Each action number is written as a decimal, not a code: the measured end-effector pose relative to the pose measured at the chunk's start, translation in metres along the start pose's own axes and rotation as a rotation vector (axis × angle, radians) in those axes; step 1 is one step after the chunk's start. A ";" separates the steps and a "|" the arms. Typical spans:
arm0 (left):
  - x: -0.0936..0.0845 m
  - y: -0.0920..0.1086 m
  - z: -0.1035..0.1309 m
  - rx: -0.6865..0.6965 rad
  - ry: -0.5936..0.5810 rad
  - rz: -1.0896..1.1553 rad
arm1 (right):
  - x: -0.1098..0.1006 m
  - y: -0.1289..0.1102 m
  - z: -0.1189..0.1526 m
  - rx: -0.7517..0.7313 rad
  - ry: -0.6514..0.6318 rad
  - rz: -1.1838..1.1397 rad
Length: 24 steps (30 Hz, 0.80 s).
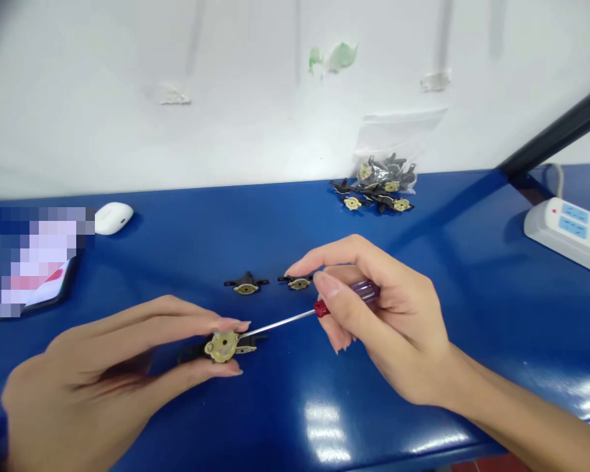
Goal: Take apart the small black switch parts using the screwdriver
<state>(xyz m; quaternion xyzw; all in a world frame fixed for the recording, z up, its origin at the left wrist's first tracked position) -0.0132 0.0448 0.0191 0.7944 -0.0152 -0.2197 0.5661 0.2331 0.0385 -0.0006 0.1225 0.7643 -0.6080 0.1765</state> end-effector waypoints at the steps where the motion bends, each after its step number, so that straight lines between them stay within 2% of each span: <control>1: -0.001 -0.003 0.000 -0.025 0.012 0.008 | 0.001 0.001 0.000 0.008 -0.005 -0.017; 6: -0.007 -0.013 0.001 -0.081 0.053 0.084 | 0.003 -0.002 0.001 -0.053 -0.005 -0.019; 12: -0.001 -0.018 -0.001 -0.138 0.003 0.206 | -0.005 -0.005 -0.001 -0.128 0.026 0.011; 14: -0.001 -0.018 -0.003 -0.144 0.006 0.222 | -0.004 -0.006 -0.002 -0.150 -0.002 0.010; 20: -0.001 -0.019 -0.008 -0.141 0.028 0.287 | 0.002 0.004 -0.006 -0.012 -0.061 -0.001; 24: 0.002 -0.023 -0.008 -0.157 0.019 0.305 | -0.001 0.001 -0.005 -0.029 -0.071 -0.008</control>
Point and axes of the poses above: each hand's wrist, its own z-axis away from the middle knuckle, its own x-axis out of the palm, y = z × x, the point moved 9 cm from there along -z, towards the middle knuckle, and after that the axes turned 15 degrees about z, right-handed, at the moved point
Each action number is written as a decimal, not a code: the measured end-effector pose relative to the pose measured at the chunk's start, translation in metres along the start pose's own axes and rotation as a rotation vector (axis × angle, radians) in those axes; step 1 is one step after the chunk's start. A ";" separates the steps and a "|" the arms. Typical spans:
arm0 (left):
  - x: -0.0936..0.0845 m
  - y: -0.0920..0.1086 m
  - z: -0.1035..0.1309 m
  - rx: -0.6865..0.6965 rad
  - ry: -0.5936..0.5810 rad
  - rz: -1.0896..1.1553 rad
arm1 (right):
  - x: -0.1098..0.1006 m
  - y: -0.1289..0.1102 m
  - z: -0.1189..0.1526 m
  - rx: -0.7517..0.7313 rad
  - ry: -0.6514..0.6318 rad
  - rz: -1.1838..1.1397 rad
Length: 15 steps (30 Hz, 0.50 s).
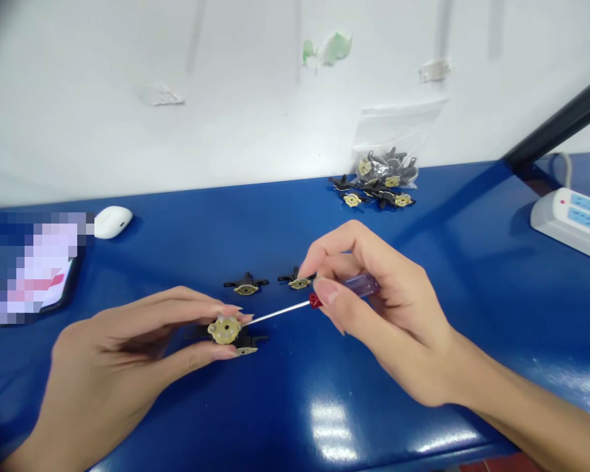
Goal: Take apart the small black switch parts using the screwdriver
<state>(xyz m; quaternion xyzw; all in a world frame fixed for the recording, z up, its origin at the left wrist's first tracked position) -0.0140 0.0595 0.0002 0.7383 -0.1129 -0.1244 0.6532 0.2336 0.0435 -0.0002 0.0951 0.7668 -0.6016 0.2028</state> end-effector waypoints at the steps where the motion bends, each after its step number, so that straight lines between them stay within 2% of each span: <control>1: 0.000 -0.001 0.000 -0.004 -0.003 0.004 | -0.002 -0.002 0.000 -0.017 0.008 0.013; 4: -0.002 0.002 0.000 0.020 0.025 0.010 | -0.002 -0.003 0.001 -0.035 -0.009 0.045; 10: -0.003 0.004 0.001 0.038 0.055 -0.058 | 0.005 0.004 -0.001 0.102 -0.036 0.009; 15: -0.006 0.004 0.001 0.044 0.072 -0.038 | 0.001 0.003 -0.001 0.056 0.001 0.032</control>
Point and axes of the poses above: each hand's wrist, its own z-axis away from the middle knuckle, its own x-axis out of the palm, y = z × x, the point moved 9 cm from there along -z, towards the middle knuckle, and after that the axes turned 15 degrees about z, right-handed, at the moved point
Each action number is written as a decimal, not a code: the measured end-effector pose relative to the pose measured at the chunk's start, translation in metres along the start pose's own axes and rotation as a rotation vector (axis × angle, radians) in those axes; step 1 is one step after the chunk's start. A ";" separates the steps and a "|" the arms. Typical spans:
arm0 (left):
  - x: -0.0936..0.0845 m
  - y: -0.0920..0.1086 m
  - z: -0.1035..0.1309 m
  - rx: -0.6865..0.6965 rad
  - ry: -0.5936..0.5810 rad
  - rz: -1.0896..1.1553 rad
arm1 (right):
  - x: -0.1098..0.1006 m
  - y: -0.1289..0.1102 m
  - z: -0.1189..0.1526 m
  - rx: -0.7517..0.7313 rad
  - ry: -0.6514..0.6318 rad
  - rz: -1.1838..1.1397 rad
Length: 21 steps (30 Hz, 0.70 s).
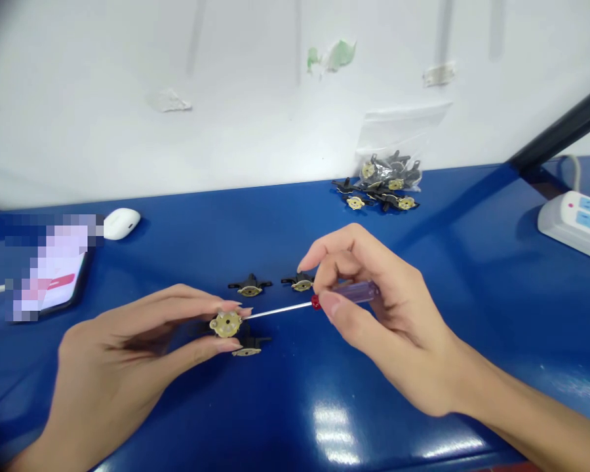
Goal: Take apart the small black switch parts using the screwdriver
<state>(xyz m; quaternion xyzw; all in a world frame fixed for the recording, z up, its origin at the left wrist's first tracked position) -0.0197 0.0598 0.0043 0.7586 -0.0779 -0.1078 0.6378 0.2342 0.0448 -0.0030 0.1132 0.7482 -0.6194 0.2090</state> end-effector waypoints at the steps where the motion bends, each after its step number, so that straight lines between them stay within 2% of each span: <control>1: -0.001 0.001 0.000 0.004 0.004 0.001 | 0.000 0.001 0.000 -0.003 -0.003 0.005; 6: -0.001 0.002 0.001 0.025 -0.009 -0.016 | 0.006 0.008 -0.003 0.106 -0.023 -0.071; 12: -0.003 0.006 0.002 0.064 -0.002 -0.074 | 0.001 -0.004 -0.007 0.040 0.033 0.003; 19: 0.003 0.008 0.000 0.094 -0.080 -0.184 | 0.010 0.009 -0.004 0.137 -0.043 -0.072; 21: 0.004 0.008 0.000 0.109 -0.090 -0.201 | 0.006 0.004 -0.005 0.102 -0.020 -0.045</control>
Point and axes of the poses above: each hand's wrist, its own z-axis away from the middle knuckle, its own x-axis out of the palm, y = z × x, the point moved 9 cm from there along -z, towards the middle knuckle, and after that the axes turned 15 degrees about z, right-handed, at the moved point
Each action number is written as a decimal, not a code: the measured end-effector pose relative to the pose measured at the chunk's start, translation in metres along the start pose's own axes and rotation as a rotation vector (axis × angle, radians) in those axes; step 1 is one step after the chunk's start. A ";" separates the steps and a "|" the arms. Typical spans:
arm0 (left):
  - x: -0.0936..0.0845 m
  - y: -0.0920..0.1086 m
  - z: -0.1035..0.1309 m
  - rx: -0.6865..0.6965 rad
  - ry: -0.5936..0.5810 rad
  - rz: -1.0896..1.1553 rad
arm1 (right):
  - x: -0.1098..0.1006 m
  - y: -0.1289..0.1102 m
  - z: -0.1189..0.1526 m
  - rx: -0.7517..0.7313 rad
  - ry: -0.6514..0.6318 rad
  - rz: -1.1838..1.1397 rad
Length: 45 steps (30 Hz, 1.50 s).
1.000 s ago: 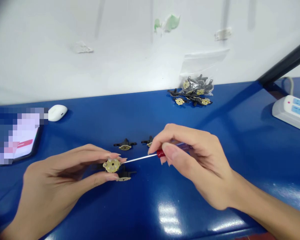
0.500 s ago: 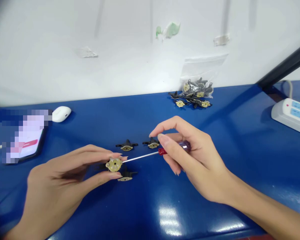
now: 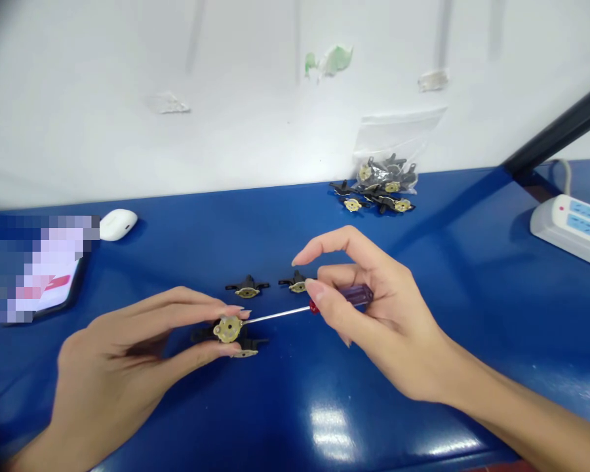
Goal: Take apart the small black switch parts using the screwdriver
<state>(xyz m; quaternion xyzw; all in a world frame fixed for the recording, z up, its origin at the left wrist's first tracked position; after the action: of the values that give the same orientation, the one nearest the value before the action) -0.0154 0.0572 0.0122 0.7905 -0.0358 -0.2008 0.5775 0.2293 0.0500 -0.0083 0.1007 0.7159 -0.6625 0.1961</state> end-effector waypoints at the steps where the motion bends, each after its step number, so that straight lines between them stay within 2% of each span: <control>1: 0.000 0.001 0.000 0.008 -0.002 -0.004 | -0.002 -0.004 0.000 -0.030 0.019 0.023; 5: 0.003 0.002 0.000 0.021 -0.025 -0.011 | -0.009 -0.013 -0.002 -0.095 0.062 0.110; 11: 0.005 0.003 0.001 0.034 -0.029 -0.027 | 0.003 0.007 -0.001 0.038 -0.055 -0.071; 17: -0.001 0.001 0.002 0.024 0.034 -0.029 | -0.003 -0.004 -0.001 -0.053 -0.015 -0.009; 22: 0.000 0.002 0.003 0.035 0.010 -0.047 | 0.002 0.005 -0.003 0.053 -0.038 -0.080; 26: 0.000 0.003 0.002 0.033 0.010 -0.037 | -0.004 -0.001 -0.005 0.012 0.018 -0.051; 29: 0.000 0.004 0.002 0.035 0.015 -0.026 | -0.001 0.000 -0.004 0.014 -0.028 -0.085; 32: 0.001 0.004 0.001 0.031 0.011 -0.035 | 0.003 0.006 -0.002 0.081 -0.069 -0.129; 37: 0.001 0.002 0.002 0.037 0.022 -0.021 | -0.002 0.001 -0.004 0.048 -0.013 -0.082; 42: 0.000 0.002 0.002 0.046 0.019 -0.018 | 0.003 0.006 -0.004 0.084 -0.071 -0.126; 45: 0.000 0.003 0.002 0.047 0.011 -0.005 | 0.000 0.007 -0.004 0.075 -0.018 -0.105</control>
<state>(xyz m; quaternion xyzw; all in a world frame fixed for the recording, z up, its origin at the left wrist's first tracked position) -0.0153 0.0540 0.0146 0.8051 -0.0355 -0.1971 0.5584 0.2318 0.0543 -0.0139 0.0643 0.6931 -0.6990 0.1639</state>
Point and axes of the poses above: each hand's wrist, its own z-axis away from the middle knuckle, its own x-axis out of the palm, y = z × x, the point moved 9 cm from there along -z, towards the middle knuckle, and after that the axes turned 15 degrees about z, right-handed, at the moved point
